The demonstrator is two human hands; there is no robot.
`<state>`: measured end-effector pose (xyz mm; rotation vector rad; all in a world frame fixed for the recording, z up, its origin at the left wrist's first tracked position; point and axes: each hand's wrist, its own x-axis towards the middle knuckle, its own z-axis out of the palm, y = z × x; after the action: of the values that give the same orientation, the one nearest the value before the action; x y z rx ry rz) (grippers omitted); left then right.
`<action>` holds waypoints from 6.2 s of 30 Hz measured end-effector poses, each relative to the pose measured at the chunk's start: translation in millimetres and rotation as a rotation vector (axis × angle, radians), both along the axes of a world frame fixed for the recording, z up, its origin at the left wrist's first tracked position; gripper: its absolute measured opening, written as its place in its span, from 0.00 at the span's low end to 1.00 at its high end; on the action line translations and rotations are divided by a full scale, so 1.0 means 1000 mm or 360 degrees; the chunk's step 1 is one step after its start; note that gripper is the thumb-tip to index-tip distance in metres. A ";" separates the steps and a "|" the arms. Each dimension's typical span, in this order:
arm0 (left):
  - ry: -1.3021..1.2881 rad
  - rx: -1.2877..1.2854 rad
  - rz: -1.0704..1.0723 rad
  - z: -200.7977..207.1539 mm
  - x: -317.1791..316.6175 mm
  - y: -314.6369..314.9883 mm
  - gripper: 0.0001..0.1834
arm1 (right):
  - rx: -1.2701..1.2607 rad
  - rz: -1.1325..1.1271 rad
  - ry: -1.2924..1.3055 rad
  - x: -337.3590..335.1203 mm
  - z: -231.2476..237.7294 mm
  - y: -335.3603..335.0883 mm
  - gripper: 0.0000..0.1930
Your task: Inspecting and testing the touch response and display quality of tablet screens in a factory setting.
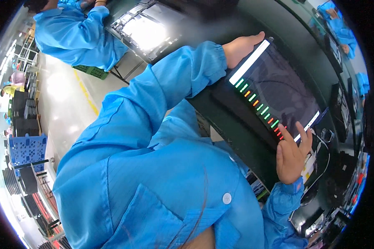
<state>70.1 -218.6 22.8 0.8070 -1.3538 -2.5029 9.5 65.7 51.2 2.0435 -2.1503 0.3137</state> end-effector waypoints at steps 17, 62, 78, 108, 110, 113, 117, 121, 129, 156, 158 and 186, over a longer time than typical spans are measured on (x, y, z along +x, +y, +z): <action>0.0114 0.0257 -0.0135 -0.005 -0.005 -0.003 0.25 | -0.0132 -0.0833 -0.0115 -0.136 -0.054 0.054 0.11; 0.0126 0.0186 -0.0060 -0.021 -0.015 -0.010 0.28 | -0.0267 -0.0642 -0.1226 -0.100 -0.040 0.047 0.09; 0.0169 0.0224 -0.0145 -0.023 -0.013 -0.014 0.28 | -0.0340 -0.0684 -0.1327 -0.089 -0.040 0.032 0.09; 0.0243 0.0151 -0.0142 -0.018 -0.008 -0.008 0.27 | -0.0707 -0.0960 -0.1182 -0.126 -0.068 0.046 0.24; 0.0197 0.0144 -0.0113 -0.016 -0.007 -0.008 0.27 | -0.0640 -0.0976 -0.0758 -0.130 -0.054 0.042 0.27; 0.0196 0.0227 -0.0164 -0.015 -0.010 -0.005 0.27 | -0.0526 -0.1073 -0.0149 -0.130 -0.045 0.044 0.35; 0.0161 0.0124 -0.0097 -0.013 -0.006 -0.005 0.27 | -0.0574 -0.0744 -0.0341 -0.095 -0.030 0.036 0.41; 0.0146 0.0105 -0.0081 -0.012 -0.008 -0.004 0.26 | -0.0310 -0.0488 -0.0319 -0.061 -0.021 0.021 0.47; 0.0158 0.0157 -0.0089 -0.005 -0.009 0.003 0.26 | -0.0581 -0.0888 -0.1536 -0.120 -0.023 0.091 0.16; -0.0008 -0.0256 0.0043 -0.012 -0.005 -0.002 0.25 | 0.0054 -0.1397 -0.1515 -0.169 -0.051 0.128 0.09; 0.0000 -0.0256 0.0033 -0.011 -0.005 -0.002 0.25 | 0.0047 -0.1398 -0.1509 -0.168 -0.050 0.127 0.09; 0.0466 -0.0042 -0.0311 -0.002 0.006 0.003 0.17 | 0.0017 -0.1414 -0.0545 -0.079 -0.059 0.075 0.13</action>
<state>75.7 -216.1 20.5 0.2971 -1.4153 -2.6107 -69.1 140.5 -7.6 0.8926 -2.9795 0.5306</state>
